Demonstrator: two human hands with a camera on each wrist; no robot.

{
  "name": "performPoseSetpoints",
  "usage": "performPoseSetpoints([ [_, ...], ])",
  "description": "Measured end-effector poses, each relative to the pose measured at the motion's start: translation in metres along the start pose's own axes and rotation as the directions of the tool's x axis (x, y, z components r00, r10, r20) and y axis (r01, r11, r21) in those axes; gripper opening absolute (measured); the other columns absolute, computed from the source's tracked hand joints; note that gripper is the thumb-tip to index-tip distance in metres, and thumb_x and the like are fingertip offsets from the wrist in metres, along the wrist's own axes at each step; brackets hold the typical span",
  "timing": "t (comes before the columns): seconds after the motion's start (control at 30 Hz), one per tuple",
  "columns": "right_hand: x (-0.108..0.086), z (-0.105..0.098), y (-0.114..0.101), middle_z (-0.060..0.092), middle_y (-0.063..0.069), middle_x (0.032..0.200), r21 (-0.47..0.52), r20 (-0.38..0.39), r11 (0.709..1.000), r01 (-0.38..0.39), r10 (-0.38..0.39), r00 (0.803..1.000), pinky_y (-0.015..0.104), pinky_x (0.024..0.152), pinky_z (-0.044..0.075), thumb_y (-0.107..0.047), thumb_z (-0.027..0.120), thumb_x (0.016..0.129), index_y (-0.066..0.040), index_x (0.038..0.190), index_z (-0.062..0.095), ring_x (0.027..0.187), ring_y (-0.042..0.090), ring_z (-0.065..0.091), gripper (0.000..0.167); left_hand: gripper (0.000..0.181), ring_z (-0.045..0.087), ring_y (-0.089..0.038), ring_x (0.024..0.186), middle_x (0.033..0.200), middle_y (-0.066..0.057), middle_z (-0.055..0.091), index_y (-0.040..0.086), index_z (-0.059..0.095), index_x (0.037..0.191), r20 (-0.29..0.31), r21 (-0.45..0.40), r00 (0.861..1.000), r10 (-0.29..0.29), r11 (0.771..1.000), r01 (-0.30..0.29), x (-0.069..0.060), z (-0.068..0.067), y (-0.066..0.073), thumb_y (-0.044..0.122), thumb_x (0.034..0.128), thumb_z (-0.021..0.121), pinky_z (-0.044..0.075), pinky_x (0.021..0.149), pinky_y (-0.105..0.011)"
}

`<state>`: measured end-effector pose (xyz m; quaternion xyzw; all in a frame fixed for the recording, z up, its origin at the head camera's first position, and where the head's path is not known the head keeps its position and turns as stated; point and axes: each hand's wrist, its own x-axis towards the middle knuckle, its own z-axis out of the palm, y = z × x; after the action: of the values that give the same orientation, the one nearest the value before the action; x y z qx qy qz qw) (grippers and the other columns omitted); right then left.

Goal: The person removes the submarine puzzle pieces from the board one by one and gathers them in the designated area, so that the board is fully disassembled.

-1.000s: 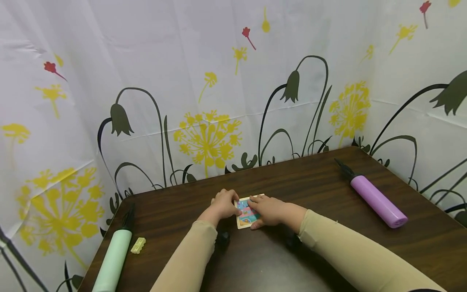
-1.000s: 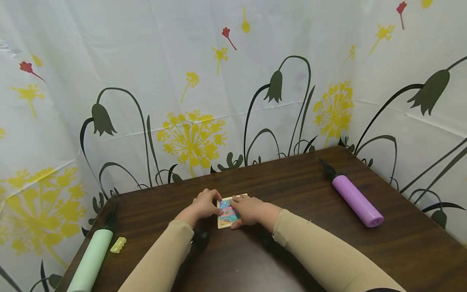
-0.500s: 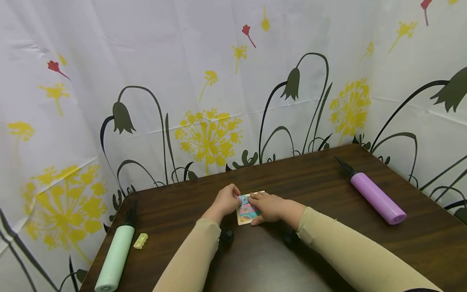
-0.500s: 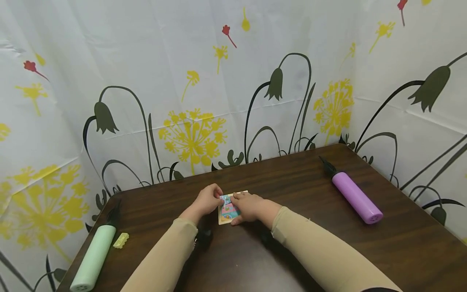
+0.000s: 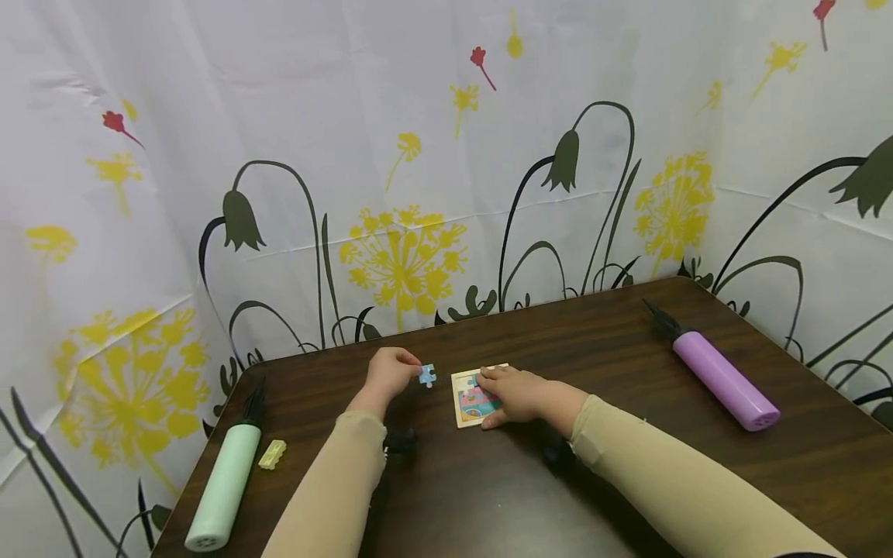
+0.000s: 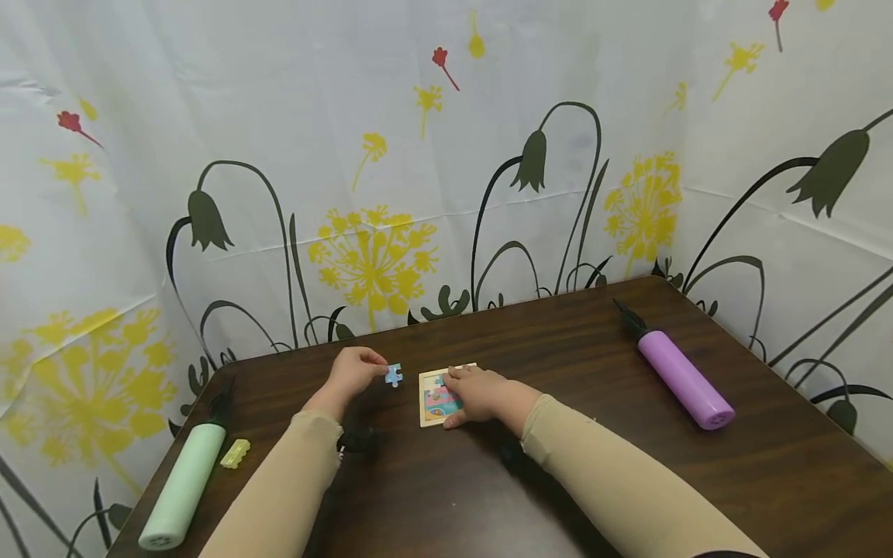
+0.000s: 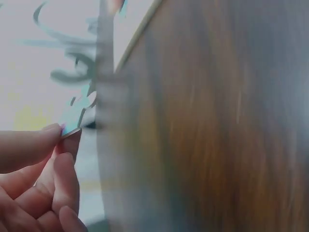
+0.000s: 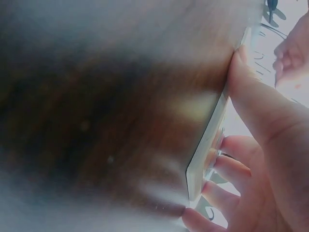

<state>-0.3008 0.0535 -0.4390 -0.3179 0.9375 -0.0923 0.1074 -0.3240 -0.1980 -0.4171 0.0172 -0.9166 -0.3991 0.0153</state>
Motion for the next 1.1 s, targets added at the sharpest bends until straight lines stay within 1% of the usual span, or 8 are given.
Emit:
performPoseSetpoints([
  [0.1, 0.001, -0.001, -0.001, 0.032, 0.011, 0.157, 0.0, 0.003, 1.0, -0.006, 0.006, 1.0, 0.049, 0.111, 0.026, -0.054, 0.071, 0.085, -0.008, 0.152, 0.037, 0.144, 0.033, 0.025, 0.088, 0.009, 0.055, -0.023, 0.077, 0.081, -0.008, 0.064, -0.002, 0.074, 0.088, -0.007, 0.042, 1.0, -0.024, 0.999, 0.024, -0.001, -0.028, -0.017, 0.006, 0.0856, 0.072, 0.044, 0.066, -0.033],
  [0.3, 0.001, 0.001, 0.001, 0.032, 0.01, 0.157, 0.01, 0.007, 1.0, -0.016, 0.016, 1.0, 0.049, 0.112, 0.026, -0.055, 0.071, 0.084, -0.009, 0.152, 0.037, 0.144, 0.035, 0.026, 0.089, 0.009, 0.061, -0.021, 0.076, 0.077, -0.007, 0.067, -0.006, 0.072, 0.086, 0.056, 0.082, 0.994, -0.096, 0.992, 0.091, -0.003, -0.073, -0.054, 0.001, 0.0843, 0.069, 0.048, 0.073, -0.039],
  [0.4, 0.002, 0.002, 0.002, 0.031, 0.01, 0.157, 0.005, 0.01, 1.0, -0.015, 0.015, 1.0, 0.05, 0.111, 0.026, -0.056, 0.07, 0.084, -0.01, 0.153, 0.036, 0.144, 0.035, 0.025, 0.089, 0.009, 0.064, -0.022, 0.076, 0.076, -0.008, 0.068, -0.008, 0.072, 0.085, 0.086, 0.106, 0.986, -0.142, 0.985, 0.133, -0.005, -0.092, -0.069, 0.0, 0.0845, 0.067, 0.049, 0.079, -0.044],
  [0.5, 0.003, 0.002, 0.002, 0.031, 0.01, 0.158, -0.001, 0.01, 1.0, -0.015, 0.015, 1.0, 0.05, 0.111, 0.027, -0.057, 0.07, 0.084, -0.01, 0.153, 0.036, 0.144, 0.035, 0.025, 0.089, 0.011, 0.062, -0.027, 0.081, 0.076, -0.008, 0.067, -0.007, 0.073, 0.083, 0.091, 0.159, 0.979, -0.182, 0.973, 0.166, -0.01, -0.104, -0.078, 0.003, 0.083, 0.068, 0.048, 0.083, -0.049],
  [0.6, 0.004, 0.002, 0.002, 0.031, 0.01, 0.158, -0.005, 0.009, 1.0, -0.015, 0.015, 1.0, 0.05, 0.111, 0.027, -0.057, 0.07, 0.084, -0.011, 0.153, 0.036, 0.144, 0.035, 0.026, 0.09, 0.012, 0.057, -0.031, 0.087, 0.079, -0.009, 0.066, -0.004, 0.074, 0.081, 0.08, 0.203, 0.973, -0.218, 0.959, 0.198, -0.013, -0.109, -0.083, 0.007, 0.0817, 0.069, 0.045, 0.086, -0.049],
  [0.73, 0.004, 0.002, 0.002, 0.031, 0.01, 0.157, -0.006, 0.011, 1.0, -0.014, 0.015, 1.0, 0.05, 0.11, 0.028, -0.057, 0.07, 0.084, -0.012, 0.153, 0.036, 0.143, 0.036, 0.026, 0.09, 0.014, 0.054, -0.033, 0.091, 0.086, -0.013, 0.066, -0.004, 0.074, 0.08, 0.076, 0.237, 0.971, -0.228, 0.95, 0.205, -0.013, -0.107, -0.086, 0.008, 0.0836, 0.067, 0.043, 0.089, -0.049],
  [0.93, 0.004, 0.001, 0.001, 0.031, 0.01, 0.158, -0.007, 0.015, 1.0, -0.013, 0.013, 1.0, 0.049, 0.11, 0.028, -0.057, 0.07, 0.084, -0.011, 0.153, 0.036, 0.144, 0.035, 0.026, 0.09, 0.013, 0.054, -0.032, 0.09, 0.087, -0.012, 0.066, -0.002, 0.073, 0.082, 0.074, 0.228, 0.971, -0.226, 0.952, 0.204, -0.011, -0.1, -0.091, 0.007, 0.0861, 0.066, 0.042, 0.086, -0.048],
  [1.1, 0.004, 0.001, 0.001, 0.031, 0.011, 0.158, -0.013, 0.018, 1.0, -0.013, 0.013, 1.0, 0.049, 0.111, 0.028, -0.057, 0.07, 0.084, -0.011, 0.153, 0.036, 0.144, 0.035, 0.026, 0.09, 0.01, 0.054, -0.033, 0.088, 0.089, -0.013, 0.064, -0.001, 0.071, 0.085, 0.012, 0.24, 0.978, -0.207, 0.95, 0.198, -0.014, -0.094, -0.088, 0.009, 0.0835, 0.072, 0.043, 0.08, -0.047],
])
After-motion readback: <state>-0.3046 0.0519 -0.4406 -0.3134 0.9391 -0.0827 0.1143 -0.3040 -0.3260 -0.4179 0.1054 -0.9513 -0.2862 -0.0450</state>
